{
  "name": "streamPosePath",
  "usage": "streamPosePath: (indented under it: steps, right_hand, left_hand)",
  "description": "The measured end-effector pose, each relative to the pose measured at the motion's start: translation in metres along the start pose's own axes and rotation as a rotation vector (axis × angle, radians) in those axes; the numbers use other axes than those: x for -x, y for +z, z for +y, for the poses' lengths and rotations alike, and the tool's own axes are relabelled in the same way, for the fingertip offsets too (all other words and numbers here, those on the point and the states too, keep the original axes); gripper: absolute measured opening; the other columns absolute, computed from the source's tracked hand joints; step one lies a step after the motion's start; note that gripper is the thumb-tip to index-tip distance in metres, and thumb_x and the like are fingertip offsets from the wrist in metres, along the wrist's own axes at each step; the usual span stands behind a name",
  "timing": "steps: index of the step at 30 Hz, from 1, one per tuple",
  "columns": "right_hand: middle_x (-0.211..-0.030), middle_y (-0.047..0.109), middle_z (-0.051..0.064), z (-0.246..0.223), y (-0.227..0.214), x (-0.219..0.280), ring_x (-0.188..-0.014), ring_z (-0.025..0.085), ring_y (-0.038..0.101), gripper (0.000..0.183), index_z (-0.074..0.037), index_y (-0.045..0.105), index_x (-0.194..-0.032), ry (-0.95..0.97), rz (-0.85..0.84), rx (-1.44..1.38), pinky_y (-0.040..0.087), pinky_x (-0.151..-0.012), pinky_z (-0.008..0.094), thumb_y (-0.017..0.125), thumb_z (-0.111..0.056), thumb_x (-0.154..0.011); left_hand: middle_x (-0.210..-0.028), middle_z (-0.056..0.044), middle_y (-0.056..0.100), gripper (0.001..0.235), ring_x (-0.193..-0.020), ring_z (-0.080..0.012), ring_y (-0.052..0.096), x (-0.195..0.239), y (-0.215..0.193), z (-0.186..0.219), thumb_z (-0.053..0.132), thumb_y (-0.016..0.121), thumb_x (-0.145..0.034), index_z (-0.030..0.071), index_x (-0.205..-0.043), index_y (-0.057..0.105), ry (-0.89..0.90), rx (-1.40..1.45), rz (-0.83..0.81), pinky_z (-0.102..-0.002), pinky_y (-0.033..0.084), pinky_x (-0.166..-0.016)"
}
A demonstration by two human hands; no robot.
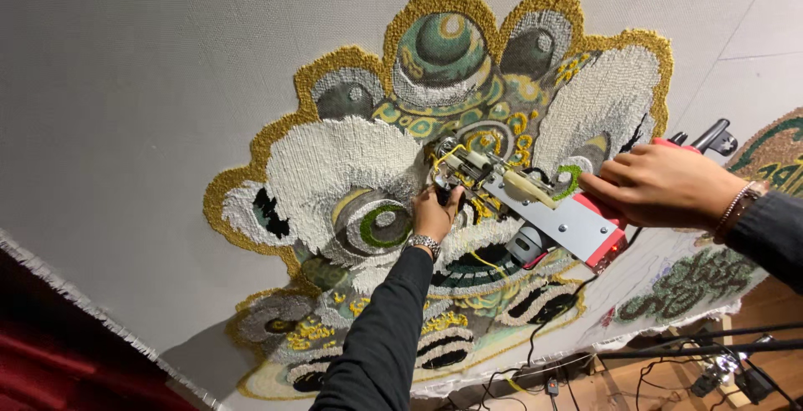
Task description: The person uses a tufting gun to apply yellow yarn into a stretched canvas, following a pre-drawn design of a stylized face. The person holds the gun with the right hand and guides the yarn with the left hand, working on the central area of the design.
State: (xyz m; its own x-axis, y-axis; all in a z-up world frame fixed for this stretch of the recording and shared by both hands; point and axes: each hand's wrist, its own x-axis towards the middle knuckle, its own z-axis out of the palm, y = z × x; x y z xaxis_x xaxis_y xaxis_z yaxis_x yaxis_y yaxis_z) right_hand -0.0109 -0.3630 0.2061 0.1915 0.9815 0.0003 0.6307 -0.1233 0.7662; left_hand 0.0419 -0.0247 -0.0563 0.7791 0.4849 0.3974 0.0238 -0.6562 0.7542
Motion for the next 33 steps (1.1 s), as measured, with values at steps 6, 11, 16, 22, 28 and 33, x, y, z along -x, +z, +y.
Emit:
streamPosePath:
  steps: [6,11,16,22,28,33]
  right_hand:
    - [-0.102,0.072,0.003,0.015,0.035,0.019,-0.088,0.023,0.072,0.081,-0.024,0.049,-0.153,0.165,0.036,-0.058,0.059,-0.077,0.035,0.067,-0.043,-0.076]
    - [-0.104,0.078,-0.005,0.021,0.125,0.07,-0.088,0.012,0.074,0.099,-0.034,0.057,-0.149,0.519,0.057,-0.435,0.059,-0.088,0.029,0.085,-0.061,-0.059]
    - [-0.109,0.079,0.003,-0.042,0.218,0.122,-0.085,0.017,0.075,0.061,-0.021,0.068,-0.127,0.638,0.436,-0.915,0.064,-0.078,0.035,0.079,-0.033,-0.069]
    - [-0.094,0.07,0.019,-0.143,0.221,0.13,-0.074,0.027,0.07,0.033,0.011,0.057,-0.127,0.497,0.872,-2.706,0.061,-0.061,0.037,0.065,0.009,-0.095]
    - [-0.071,0.048,0.004,-0.195,0.173,0.101,-0.059,0.019,0.05,0.054,0.001,0.058,-0.122,1.129,0.741,-2.531,0.051,-0.052,0.037,0.055,-0.013,-0.071]
    - [-0.07,0.044,0.007,-0.227,0.179,0.083,-0.061,0.019,0.044,0.055,0.006,0.056,-0.127,0.966,1.04,-2.649,0.041,-0.063,0.034,0.053,-0.016,-0.076]
  left_hand:
    - [-0.102,-0.016,0.072,0.054,-0.079,-0.0258,0.066,0.005,0.003,0.025,0.038,0.071,-0.092,-0.006,-0.121,0.058,-0.024,0.687,-0.298,-0.039,0.054,-0.07]
    - [-0.093,-0.013,0.075,0.042,-0.068,-0.0203,0.059,0.034,0.017,0.068,0.038,0.071,-0.092,0.0,-0.109,0.069,-0.208,0.685,-0.381,-0.034,0.047,-0.06]
    - [-0.085,-0.01,0.077,0.033,-0.056,-0.0149,0.051,0.055,0.012,0.101,0.038,0.072,-0.092,0.006,-0.097,0.079,-0.128,0.832,-0.368,-0.03,0.04,-0.049]
    - [-0.079,-0.007,0.079,0.032,-0.07,-0.0117,0.071,0.083,0.01,0.118,0.036,0.075,-0.092,0.006,-0.083,0.081,0.079,0.5,-0.168,-0.03,0.055,-0.065]
    - [-0.08,-0.006,0.078,0.015,-0.069,-0.0186,0.073,0.085,-0.02,0.131,0.024,0.072,-0.089,0.012,-0.09,0.08,-0.008,0.429,-0.299,-0.037,0.056,-0.064]
    - [-0.075,-0.006,0.077,0.02,-0.066,-0.0223,0.073,0.079,-0.035,0.143,0.028,0.073,-0.088,0.011,-0.084,0.082,0.047,0.16,-0.296,-0.037,0.055,-0.063]
